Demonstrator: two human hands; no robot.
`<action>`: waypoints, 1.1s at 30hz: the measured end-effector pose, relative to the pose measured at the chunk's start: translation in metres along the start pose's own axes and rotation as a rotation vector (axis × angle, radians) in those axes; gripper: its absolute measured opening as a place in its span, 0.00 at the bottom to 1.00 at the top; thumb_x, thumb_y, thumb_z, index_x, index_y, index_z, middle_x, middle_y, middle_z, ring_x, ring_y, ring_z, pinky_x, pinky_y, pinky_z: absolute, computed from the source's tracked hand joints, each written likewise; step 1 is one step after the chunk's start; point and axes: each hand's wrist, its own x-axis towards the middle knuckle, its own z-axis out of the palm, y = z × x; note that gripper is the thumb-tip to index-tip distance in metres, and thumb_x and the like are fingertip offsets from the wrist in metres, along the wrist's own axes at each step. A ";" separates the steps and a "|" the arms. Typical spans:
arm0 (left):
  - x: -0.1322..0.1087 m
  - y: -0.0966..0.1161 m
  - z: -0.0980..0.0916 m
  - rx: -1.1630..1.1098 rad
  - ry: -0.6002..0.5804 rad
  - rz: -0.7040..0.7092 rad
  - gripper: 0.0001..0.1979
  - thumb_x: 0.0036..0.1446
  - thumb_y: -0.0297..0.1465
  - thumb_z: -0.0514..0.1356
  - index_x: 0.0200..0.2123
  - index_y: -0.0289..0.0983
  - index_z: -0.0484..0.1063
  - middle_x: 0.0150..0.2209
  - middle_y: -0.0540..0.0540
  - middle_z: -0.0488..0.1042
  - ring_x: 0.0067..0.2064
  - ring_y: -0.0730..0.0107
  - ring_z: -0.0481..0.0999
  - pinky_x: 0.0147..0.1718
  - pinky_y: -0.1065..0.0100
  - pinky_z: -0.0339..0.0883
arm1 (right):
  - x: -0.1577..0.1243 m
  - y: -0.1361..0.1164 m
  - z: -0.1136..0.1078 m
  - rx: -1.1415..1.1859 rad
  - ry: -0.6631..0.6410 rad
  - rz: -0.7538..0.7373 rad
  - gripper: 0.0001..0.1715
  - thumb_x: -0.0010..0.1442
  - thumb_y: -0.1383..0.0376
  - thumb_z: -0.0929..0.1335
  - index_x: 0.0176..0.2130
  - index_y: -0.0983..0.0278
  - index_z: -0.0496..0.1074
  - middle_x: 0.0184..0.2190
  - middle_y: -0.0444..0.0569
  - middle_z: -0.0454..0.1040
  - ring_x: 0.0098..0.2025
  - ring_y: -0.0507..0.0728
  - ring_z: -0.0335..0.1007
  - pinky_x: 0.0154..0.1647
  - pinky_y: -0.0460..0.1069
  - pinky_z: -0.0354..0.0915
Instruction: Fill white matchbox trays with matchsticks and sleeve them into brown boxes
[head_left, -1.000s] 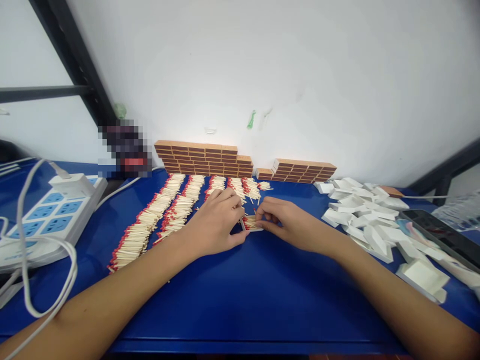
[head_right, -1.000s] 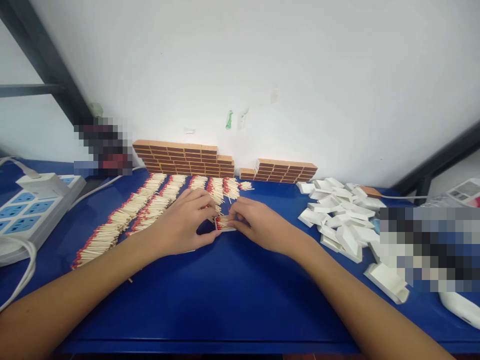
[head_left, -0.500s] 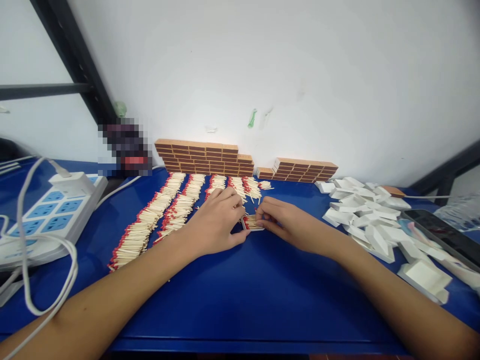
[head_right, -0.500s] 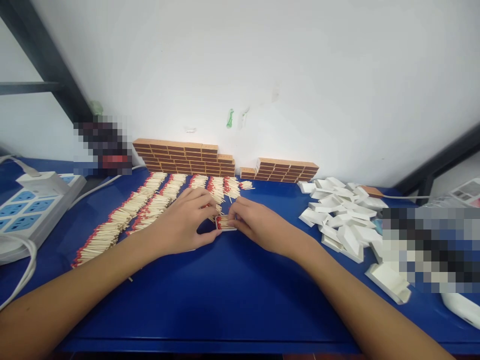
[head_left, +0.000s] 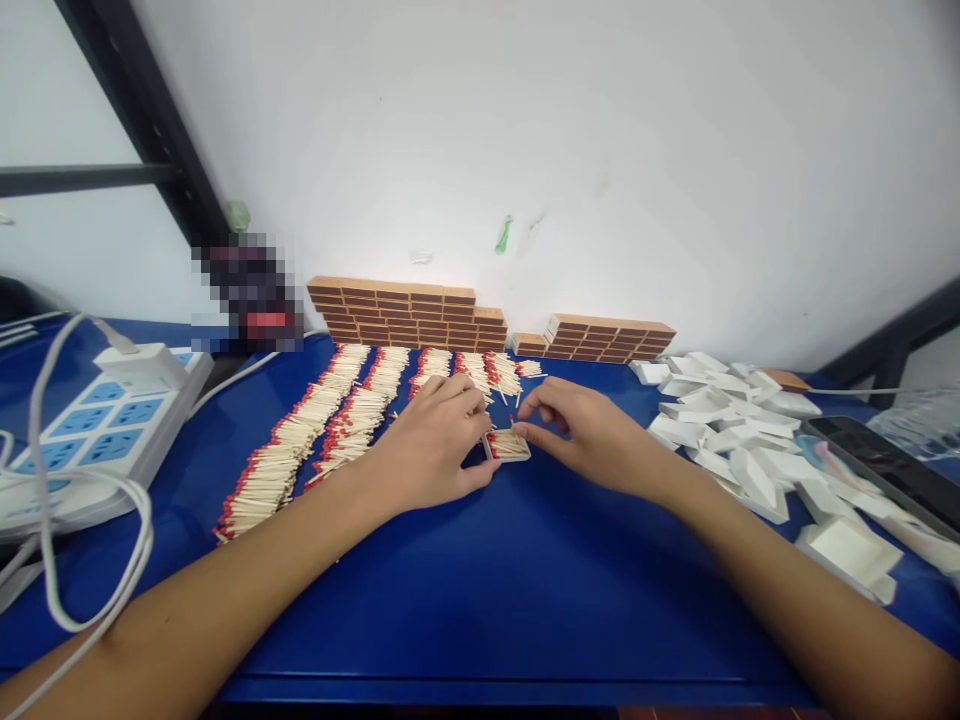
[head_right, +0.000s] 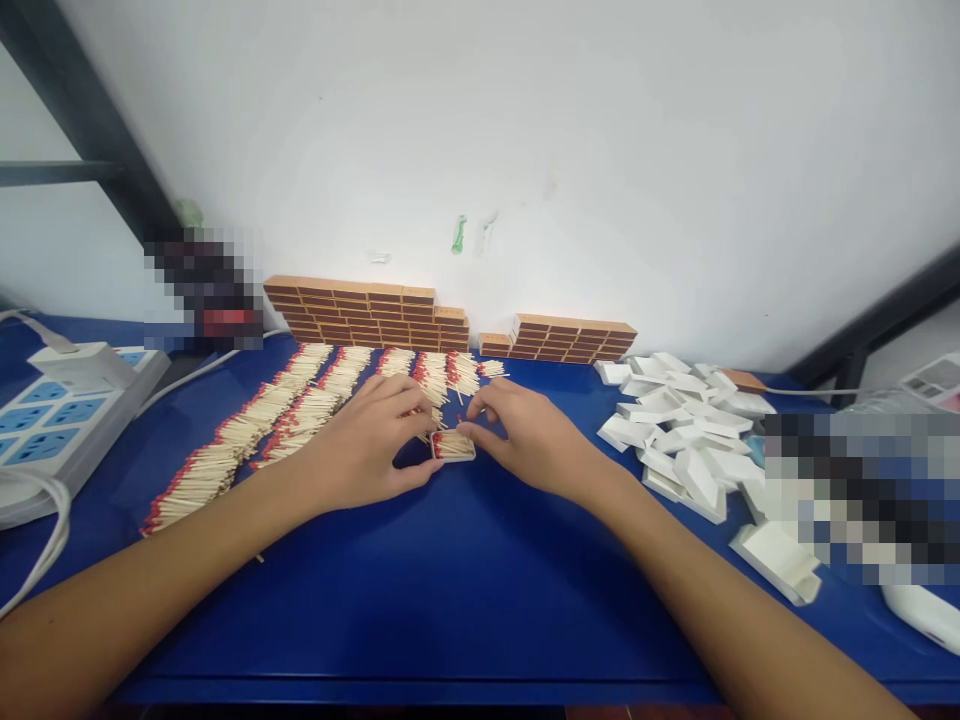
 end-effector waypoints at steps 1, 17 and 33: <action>0.000 0.000 0.000 -0.001 -0.001 0.003 0.12 0.63 0.38 0.66 0.41 0.35 0.77 0.44 0.42 0.77 0.53 0.53 0.72 0.54 0.53 0.65 | 0.001 0.001 0.002 0.007 -0.002 0.015 0.08 0.69 0.59 0.71 0.40 0.61 0.75 0.36 0.47 0.74 0.36 0.56 0.68 0.37 0.50 0.61; 0.001 -0.001 0.000 0.004 0.003 0.003 0.11 0.64 0.39 0.65 0.39 0.36 0.77 0.43 0.42 0.76 0.53 0.54 0.72 0.54 0.53 0.65 | -0.003 -0.012 -0.002 0.090 -0.062 -0.134 0.09 0.71 0.61 0.69 0.39 0.61 0.77 0.33 0.48 0.73 0.34 0.54 0.67 0.34 0.49 0.61; 0.001 -0.001 0.000 0.003 -0.013 0.006 0.12 0.64 0.39 0.65 0.39 0.35 0.77 0.43 0.41 0.77 0.53 0.54 0.72 0.56 0.52 0.65 | -0.002 -0.008 0.004 0.115 -0.109 -0.115 0.06 0.70 0.65 0.69 0.38 0.61 0.75 0.33 0.45 0.72 0.33 0.53 0.66 0.34 0.48 0.60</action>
